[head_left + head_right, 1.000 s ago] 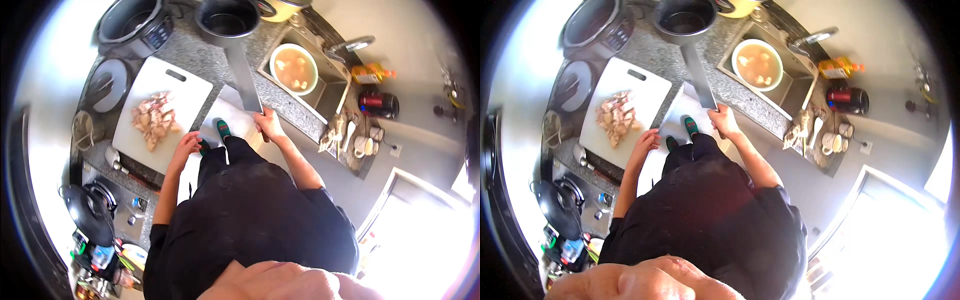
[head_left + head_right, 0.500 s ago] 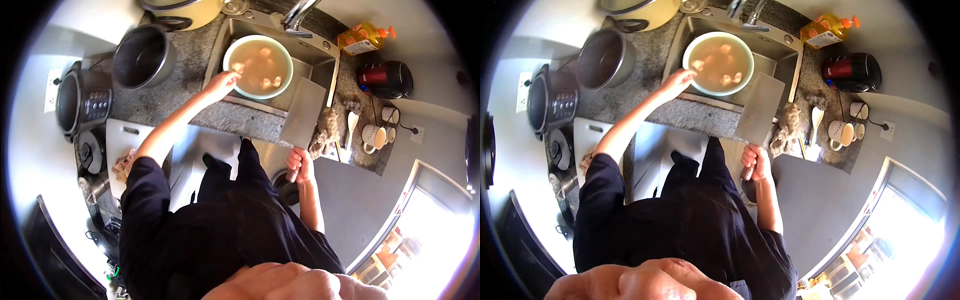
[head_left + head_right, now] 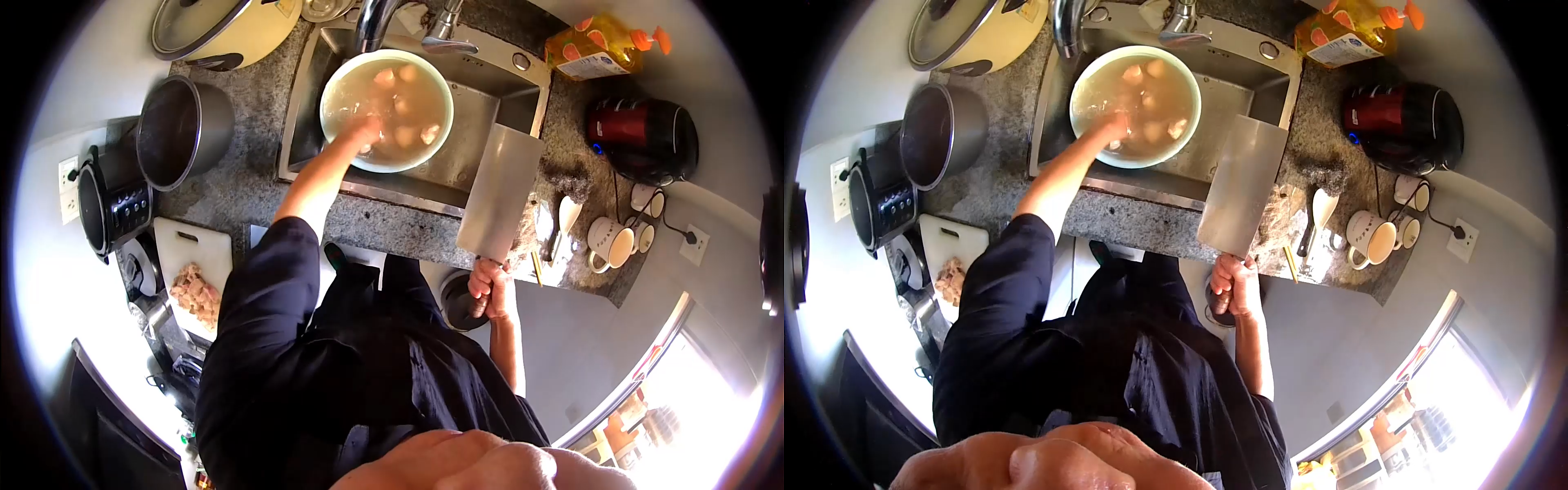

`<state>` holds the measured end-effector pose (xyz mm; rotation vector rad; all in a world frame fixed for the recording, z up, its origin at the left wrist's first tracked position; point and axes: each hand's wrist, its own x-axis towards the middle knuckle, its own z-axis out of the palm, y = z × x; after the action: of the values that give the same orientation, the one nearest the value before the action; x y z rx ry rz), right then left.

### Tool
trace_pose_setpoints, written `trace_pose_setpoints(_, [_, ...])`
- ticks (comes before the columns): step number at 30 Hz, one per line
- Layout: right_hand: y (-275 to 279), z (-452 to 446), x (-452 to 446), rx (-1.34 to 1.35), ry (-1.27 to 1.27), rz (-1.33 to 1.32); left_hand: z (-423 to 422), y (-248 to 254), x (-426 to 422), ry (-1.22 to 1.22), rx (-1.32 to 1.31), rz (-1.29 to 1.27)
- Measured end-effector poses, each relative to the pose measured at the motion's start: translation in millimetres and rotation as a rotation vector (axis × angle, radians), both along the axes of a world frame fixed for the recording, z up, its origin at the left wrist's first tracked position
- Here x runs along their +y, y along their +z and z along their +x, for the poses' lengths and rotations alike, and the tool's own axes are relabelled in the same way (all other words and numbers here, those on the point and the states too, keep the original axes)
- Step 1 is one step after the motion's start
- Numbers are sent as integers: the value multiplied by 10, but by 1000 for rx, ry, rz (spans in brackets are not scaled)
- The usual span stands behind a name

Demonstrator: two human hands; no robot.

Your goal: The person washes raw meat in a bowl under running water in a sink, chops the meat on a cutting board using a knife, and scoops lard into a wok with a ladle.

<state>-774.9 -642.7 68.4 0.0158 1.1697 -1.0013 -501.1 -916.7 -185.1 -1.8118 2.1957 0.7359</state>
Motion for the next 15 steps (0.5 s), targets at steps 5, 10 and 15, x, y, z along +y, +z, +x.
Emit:
trace_pose_setpoints(5, [-36,34,-95,6,58,-13,451,470,-156,635,968,679])
trace_pose_setpoints(10, [-33,180,-282,-51,186,-41,684,816,-92,787,1220,666])
trace_pose_setpoints(15, [135,473,-459,25,411,-69,944,1333,133,596,1401,693])
